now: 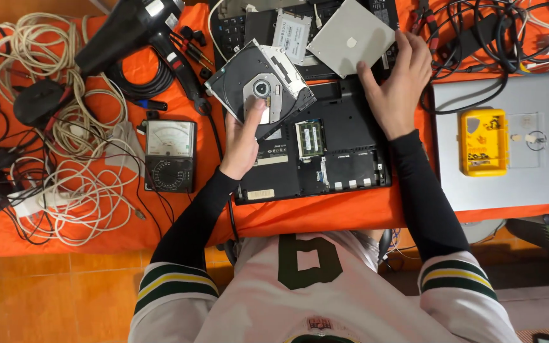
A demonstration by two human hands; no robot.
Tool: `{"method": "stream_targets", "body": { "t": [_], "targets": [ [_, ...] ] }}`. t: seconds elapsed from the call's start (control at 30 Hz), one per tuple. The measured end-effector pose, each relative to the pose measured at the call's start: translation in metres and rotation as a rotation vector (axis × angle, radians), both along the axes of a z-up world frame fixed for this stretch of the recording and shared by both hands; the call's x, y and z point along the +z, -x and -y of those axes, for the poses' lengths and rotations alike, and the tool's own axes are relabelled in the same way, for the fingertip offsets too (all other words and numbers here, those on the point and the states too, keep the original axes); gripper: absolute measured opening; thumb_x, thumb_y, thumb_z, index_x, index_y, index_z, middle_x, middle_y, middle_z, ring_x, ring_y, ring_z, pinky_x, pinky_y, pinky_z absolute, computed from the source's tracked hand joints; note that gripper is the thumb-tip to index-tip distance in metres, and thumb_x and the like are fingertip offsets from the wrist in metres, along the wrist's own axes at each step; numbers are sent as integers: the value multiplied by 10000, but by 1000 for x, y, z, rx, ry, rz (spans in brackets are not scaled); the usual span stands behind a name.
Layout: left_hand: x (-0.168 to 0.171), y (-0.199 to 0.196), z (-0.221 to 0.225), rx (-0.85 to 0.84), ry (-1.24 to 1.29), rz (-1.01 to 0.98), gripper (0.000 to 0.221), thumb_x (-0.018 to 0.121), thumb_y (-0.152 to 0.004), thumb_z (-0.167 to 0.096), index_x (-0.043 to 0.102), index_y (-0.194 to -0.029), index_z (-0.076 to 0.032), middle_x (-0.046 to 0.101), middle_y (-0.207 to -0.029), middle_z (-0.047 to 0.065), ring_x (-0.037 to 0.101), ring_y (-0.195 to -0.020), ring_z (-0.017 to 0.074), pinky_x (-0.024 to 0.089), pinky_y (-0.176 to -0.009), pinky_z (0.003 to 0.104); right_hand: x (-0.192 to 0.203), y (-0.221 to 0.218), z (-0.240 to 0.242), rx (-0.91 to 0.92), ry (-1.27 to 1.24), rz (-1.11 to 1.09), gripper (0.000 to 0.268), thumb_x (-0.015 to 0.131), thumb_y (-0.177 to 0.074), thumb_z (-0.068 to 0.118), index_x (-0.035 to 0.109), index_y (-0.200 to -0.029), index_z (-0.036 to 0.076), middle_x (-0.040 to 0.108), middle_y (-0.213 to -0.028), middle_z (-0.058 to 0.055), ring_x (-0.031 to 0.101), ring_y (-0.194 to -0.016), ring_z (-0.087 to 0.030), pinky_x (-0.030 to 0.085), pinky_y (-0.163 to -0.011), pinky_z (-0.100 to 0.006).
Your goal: The recorder is repairing a laptop and testing components with a multimeter.
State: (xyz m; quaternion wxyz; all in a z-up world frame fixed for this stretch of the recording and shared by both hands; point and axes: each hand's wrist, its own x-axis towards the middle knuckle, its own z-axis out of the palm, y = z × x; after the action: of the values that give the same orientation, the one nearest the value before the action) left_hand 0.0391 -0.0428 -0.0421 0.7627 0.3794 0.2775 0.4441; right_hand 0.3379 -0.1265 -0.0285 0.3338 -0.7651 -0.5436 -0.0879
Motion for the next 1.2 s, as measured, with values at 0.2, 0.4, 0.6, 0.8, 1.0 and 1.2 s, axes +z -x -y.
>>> {"method": "stream_targets", "body": {
  "t": [0.2, 0.4, 0.6, 0.8, 1.0, 1.2],
  "targets": [
    [13, -21, -15, 58, -65, 46, 586, 698, -1003, -373, 548, -1390, 40, 613, -1367, 121, 570, -1311, 167, 435, -1154, 309, -16, -17, -17, -66, 3, 90, 787, 800, -1010, 432, 455, -1522, -55, 424, -1555, -244, 289, -1496, -438, 202, -1221, -576],
    [15, -31, -9, 67, -43, 87, 590, 682, -996, -387, 561, -1364, 59, 640, -1318, 153, 600, -1227, 198, 465, -1069, 338, -5, -18, -16, -82, -19, -69, 673, 895, -961, 421, 580, -1399, 18, 505, -1474, -208, 416, -1418, -397, 303, -1196, -518],
    [12, -21, -1, 29, -73, 80, 574, 648, -1021, -388, 550, -1401, 30, 603, -1383, 114, 551, -1290, 165, 401, -1135, 319, 0, -20, -3, -3, -207, -142, 522, 937, -989, 188, 542, -1257, -21, 572, -1359, -183, 503, -1339, -341, 385, -1143, -438],
    [8, -19, -1, 46, -38, 58, 586, 615, -1018, -415, 552, -1404, 22, 593, -1384, 94, 501, -1326, 161, 330, -1166, 332, 14, -17, -1, 205, -366, -988, 253, 749, -1050, 50, 566, -1223, 25, 699, -1094, -43, 644, -986, -72, 502, -891, -219],
    [-56, -18, -11, 29, 91, 67, 606, 550, -1020, -404, 464, -1475, -13, 480, -1534, 53, 392, -1463, 124, 228, -1224, 289, 38, -2, 2, 184, -526, -954, 224, 694, -1081, 74, 635, -1280, -8, 719, -1160, -46, 678, -1035, -81, 540, -978, -240],
    [-64, -18, -14, -13, 223, 301, 483, 474, -1093, -295, 448, -1492, -25, 456, -1527, 94, 421, -1445, 206, 318, -1215, 372, 30, -1, 5, 380, -557, -1370, 130, 642, -1155, 149, 613, -1221, 41, 689, -1103, -75, 624, -882, -124, 496, -775, -274]
  ]
}}
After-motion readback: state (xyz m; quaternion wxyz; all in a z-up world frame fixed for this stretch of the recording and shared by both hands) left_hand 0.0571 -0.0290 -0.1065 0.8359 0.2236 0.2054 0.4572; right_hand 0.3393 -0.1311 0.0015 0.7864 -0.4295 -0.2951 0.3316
